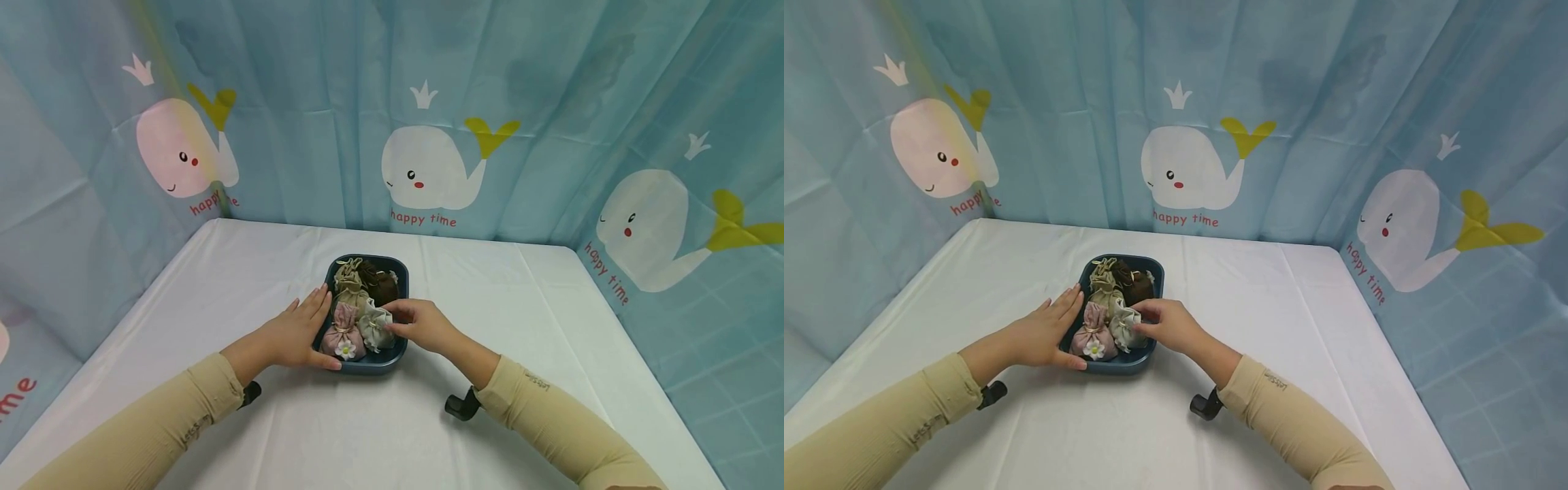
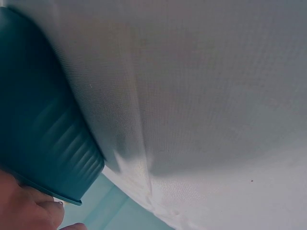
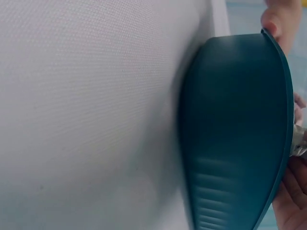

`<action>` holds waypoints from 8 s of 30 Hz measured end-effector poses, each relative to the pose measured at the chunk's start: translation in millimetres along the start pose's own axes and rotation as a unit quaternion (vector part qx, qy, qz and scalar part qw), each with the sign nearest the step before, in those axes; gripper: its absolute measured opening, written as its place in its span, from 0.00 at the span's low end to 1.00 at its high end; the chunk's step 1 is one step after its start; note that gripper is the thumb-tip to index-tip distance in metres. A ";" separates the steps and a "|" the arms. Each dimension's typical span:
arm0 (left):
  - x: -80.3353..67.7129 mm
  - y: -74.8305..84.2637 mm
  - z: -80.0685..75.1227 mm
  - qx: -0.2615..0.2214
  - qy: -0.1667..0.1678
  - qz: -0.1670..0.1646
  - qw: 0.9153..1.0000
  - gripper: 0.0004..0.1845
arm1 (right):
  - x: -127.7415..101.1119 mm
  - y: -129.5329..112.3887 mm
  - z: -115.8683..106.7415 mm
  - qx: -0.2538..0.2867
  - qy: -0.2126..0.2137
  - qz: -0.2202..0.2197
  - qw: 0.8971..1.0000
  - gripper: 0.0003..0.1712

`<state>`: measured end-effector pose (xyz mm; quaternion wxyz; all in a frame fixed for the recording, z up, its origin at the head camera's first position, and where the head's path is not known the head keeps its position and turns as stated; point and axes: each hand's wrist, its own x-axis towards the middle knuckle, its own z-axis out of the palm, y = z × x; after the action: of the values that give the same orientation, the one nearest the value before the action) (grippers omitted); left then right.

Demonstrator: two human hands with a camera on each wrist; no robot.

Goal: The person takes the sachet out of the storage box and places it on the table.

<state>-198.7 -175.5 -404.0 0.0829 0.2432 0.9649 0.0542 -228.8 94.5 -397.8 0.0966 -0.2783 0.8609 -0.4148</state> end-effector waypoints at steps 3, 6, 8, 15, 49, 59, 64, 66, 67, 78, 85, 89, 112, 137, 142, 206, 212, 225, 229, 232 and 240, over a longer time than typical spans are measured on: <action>0.1 -0.4 0.2 0.002 -0.003 -0.002 1.000 0.70 | 0.8 -1.4 1.2 -0.003 0.006 0.001 1.000 0.14; 0.7 -0.7 0.6 0.005 -0.007 -0.005 1.000 0.70 | 1.5 -2.4 2.5 -0.006 0.016 0.008 1.000 0.11; 0.6 -0.5 0.0 0.004 -0.007 -0.004 1.000 0.70 | 1.9 -3.0 3.3 -0.009 0.025 0.016 1.000 0.08; -0.7 1.7 -2.2 0.002 -0.006 0.000 1.000 0.70 | 3.6 -4.6 5.3 -0.015 0.051 0.038 0.998 0.03; 0.7 0.3 -0.4 0.007 -0.003 0.009 1.000 0.70 | 6.3 -28.5 -16.9 0.032 0.092 0.027 0.995 0.04; -0.7 2.5 -3.8 0.004 -0.009 0.005 1.000 0.69 | 3.8 -37.0 -31.2 0.030 0.114 0.020 0.993 0.03; -0.3 2.3 -3.4 0.007 -0.008 0.005 1.000 0.69 | 1.5 -41.5 -39.0 0.026 0.121 0.019 0.992 0.03; 0.0 2.0 -3.0 0.006 -0.008 0.005 1.000 0.69 | 0.7 -42.8 -42.8 0.026 0.126 0.016 0.992 0.03; 0.0 1.8 -3.0 0.006 -0.008 0.006 1.000 0.69 | 0.4 -43.5 -44.9 0.026 0.129 0.015 0.991 0.03; -1.5 3.4 -5.8 -0.005 -0.007 0.003 1.000 0.69 | 2.2 -36.3 -61.7 0.036 0.147 0.029 0.988 0.04; -0.2 1.4 -3.0 -0.006 -0.004 0.003 1.000 0.68 | 2.8 -23.8 -74.6 0.042 0.174 0.020 0.984 0.05; 0.5 0.4 -2.2 -0.009 -0.001 0.006 1.000 0.69 | 3.0 -14.2 -81.2 0.030 0.186 0.021 0.982 0.05; 0.3 0.4 0.3 -0.002 -0.002 0.001 1.000 0.69 | 7.3 36.1 -99.1 0.002 0.211 0.075 0.975 0.06; 0.9 1.2 0.0 -0.003 -0.007 -0.002 1.000 0.70 | 7.0 71.3 -94.5 -0.041 0.179 0.146 0.972 0.07; 0.7 1.0 0.6 -0.002 -0.008 -0.003 1.000 0.70 | 6.8 72.0 -93.4 -0.036 0.180 0.152 0.971 0.07; 1.4 0.6 -2.4 -0.006 -0.007 -0.003 1.000 0.70 | 40.4 -16.3 -52.8 0.053 0.074 0.021 0.996 0.17; 1.5 1.5 -2.7 -0.011 -0.010 -0.007 1.000 0.70 | 48.4 -24.1 -36.3 0.037 0.036 0.002 0.999 0.15; 2.0 1.4 -1.9 -0.011 -0.015 -0.010 1.000 0.71 | 56.1 -38.2 -10.1 -0.021 -0.053 -0.024 0.998 0.17; 1.6 1.5 -2.6 -0.012 -0.015 -0.008 1.000 0.71 | 57.3 -41.7 -6.8 -0.025 -0.068 -0.029 0.997 0.19; 1.9 1.4 -2.6 -0.010 -0.016 -0.009 1.000 0.71 | 59.2 -41.4 -3.9 -0.024 -0.081 -0.039 0.996 0.21; 1.1 0.6 -2.4 -0.009 -0.011 -0.002 1.000 0.70 | 60.8 -42.1 2.8 -0.029 -0.122 -0.033 0.992 0.21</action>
<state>-199.8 -174.6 -401.7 0.0959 0.2413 0.9638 0.0599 -261.1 37.5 -363.3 0.1786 -0.3579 0.8445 -0.3560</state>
